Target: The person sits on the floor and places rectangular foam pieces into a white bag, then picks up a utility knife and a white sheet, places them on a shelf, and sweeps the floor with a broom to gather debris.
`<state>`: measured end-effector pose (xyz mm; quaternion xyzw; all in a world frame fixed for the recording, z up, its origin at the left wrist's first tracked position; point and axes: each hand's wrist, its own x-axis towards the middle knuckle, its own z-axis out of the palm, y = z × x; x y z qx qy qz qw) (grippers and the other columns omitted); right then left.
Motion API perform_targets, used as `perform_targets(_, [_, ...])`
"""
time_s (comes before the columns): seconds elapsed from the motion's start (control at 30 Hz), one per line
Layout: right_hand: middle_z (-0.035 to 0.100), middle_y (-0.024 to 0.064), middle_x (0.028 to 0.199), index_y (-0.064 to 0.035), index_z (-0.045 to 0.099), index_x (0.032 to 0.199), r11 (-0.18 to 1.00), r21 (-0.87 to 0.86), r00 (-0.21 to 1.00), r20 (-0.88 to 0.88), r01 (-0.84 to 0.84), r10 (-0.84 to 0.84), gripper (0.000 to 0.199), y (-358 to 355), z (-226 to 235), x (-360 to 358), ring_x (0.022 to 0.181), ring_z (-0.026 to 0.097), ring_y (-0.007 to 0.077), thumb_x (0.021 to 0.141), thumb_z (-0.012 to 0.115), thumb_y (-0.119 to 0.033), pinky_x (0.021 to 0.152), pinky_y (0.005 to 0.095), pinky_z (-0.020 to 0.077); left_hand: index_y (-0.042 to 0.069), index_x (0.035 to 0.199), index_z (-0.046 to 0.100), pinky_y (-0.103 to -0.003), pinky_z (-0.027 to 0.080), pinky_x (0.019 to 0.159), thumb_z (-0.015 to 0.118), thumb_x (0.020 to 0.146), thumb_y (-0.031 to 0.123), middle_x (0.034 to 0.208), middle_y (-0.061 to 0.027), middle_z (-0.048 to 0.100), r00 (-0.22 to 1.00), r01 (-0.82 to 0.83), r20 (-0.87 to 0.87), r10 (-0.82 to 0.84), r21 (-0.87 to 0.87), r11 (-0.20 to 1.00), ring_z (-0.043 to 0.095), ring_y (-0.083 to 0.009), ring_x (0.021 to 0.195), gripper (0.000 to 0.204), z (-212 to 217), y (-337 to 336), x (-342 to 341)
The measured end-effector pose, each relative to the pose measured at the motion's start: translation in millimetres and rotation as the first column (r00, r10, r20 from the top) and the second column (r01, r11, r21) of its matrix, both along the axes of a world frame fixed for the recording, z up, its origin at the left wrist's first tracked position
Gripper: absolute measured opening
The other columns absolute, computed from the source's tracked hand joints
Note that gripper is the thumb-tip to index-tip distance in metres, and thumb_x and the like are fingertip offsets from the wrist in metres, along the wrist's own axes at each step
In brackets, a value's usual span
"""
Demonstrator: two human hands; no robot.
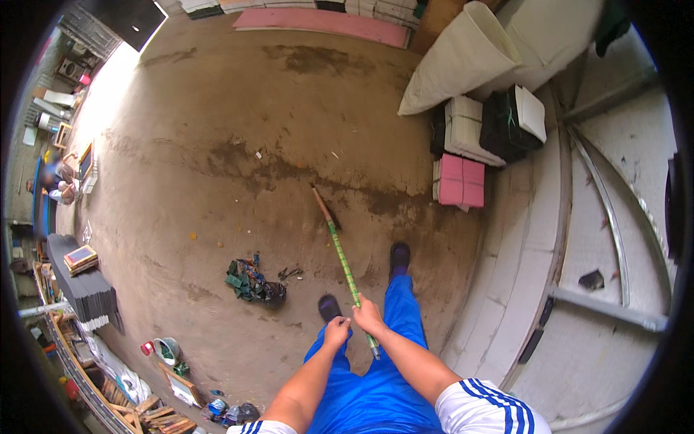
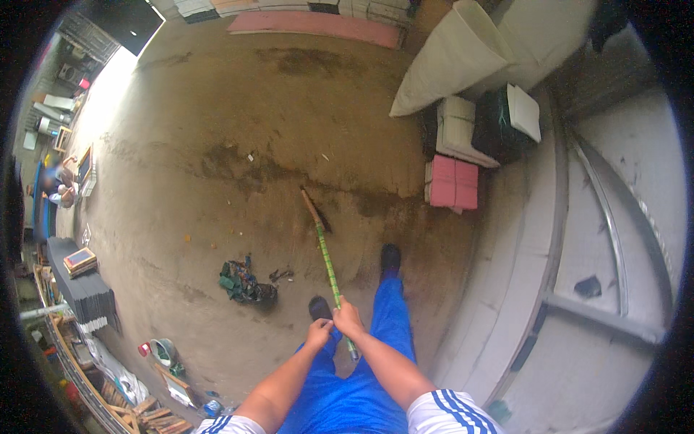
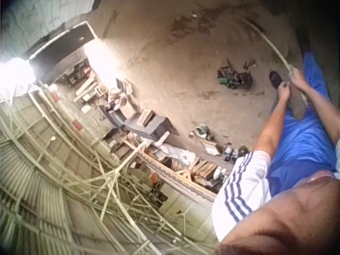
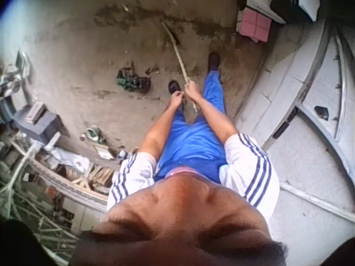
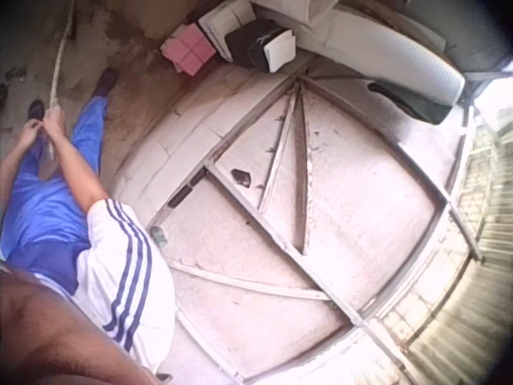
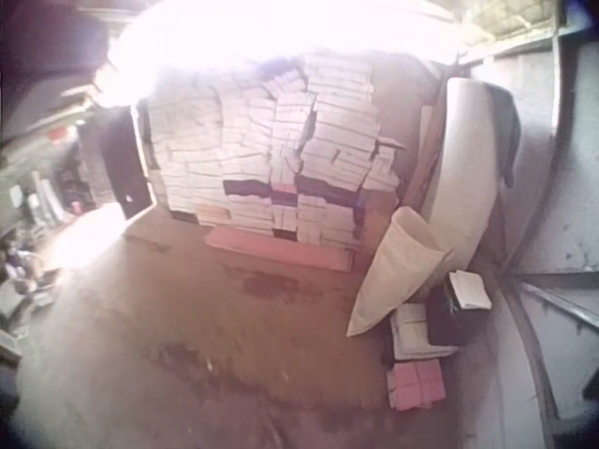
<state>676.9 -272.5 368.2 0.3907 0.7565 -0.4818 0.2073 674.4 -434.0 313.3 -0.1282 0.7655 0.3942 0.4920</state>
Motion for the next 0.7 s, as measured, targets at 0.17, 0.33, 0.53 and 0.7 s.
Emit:
perform_targets(0.17, [0.068,0.0321,0.095,0.0066,0.045,0.143,0.966,0.254,0.997,0.043,0.051,-0.064,0.056,160,-25,-21,0.093,0.068,0.0466,0.091,0.056,-0.013,0.081,0.0532,0.0552,0.000,0.105,0.071,-0.036,0.053,0.076,0.067,0.094,0.032,0.086,-0.0113,0.073,0.999,-0.055,-0.008,0.054,-0.104,0.993,0.069,-0.0224,0.080,0.034,-8,57,-19])
perform_targets(0.33, [0.066,0.0351,0.108,0.0140,0.033,0.145,0.943,0.334,0.969,0.234,0.001,-0.083,0.060,298,-63,-81,0.100,0.067,0.0480,0.091,0.049,-0.008,0.085,0.0527,0.0561,-0.001,0.106,0.071,-0.036,0.053,0.075,0.067,0.095,0.032,0.087,-0.0114,0.072,0.992,-0.128,-0.013,0.128,-0.023,0.991,0.068,-0.0217,0.078,0.034,3,143,-27])
perform_targets(0.53, [0.066,0.0355,0.109,0.0149,0.029,0.146,0.961,0.076,0.938,0.250,-0.266,0.240,0.065,195,-23,-116,0.102,0.067,0.0479,0.091,0.053,-0.009,0.088,0.0545,0.0543,-0.002,0.111,0.068,-0.040,0.053,0.074,0.062,0.096,0.023,0.095,-0.0173,0.073,0.982,-0.174,-0.074,0.173,-0.001,0.985,0.069,-0.0250,0.082,0.030,29,220,-37])
perform_targets(0.7, [0.067,0.0344,0.099,0.0095,0.043,0.142,0.926,-0.019,0.925,0.035,-0.377,0.377,0.057,194,-6,-101,0.097,0.067,0.0488,0.091,0.057,-0.013,0.087,0.0559,0.0531,-0.001,0.107,0.070,-0.040,0.053,0.073,0.059,0.097,0.022,0.093,-0.0184,0.073,0.982,-0.167,-0.092,0.164,-0.026,0.986,0.070,-0.0271,0.083,0.027,29,237,-47])
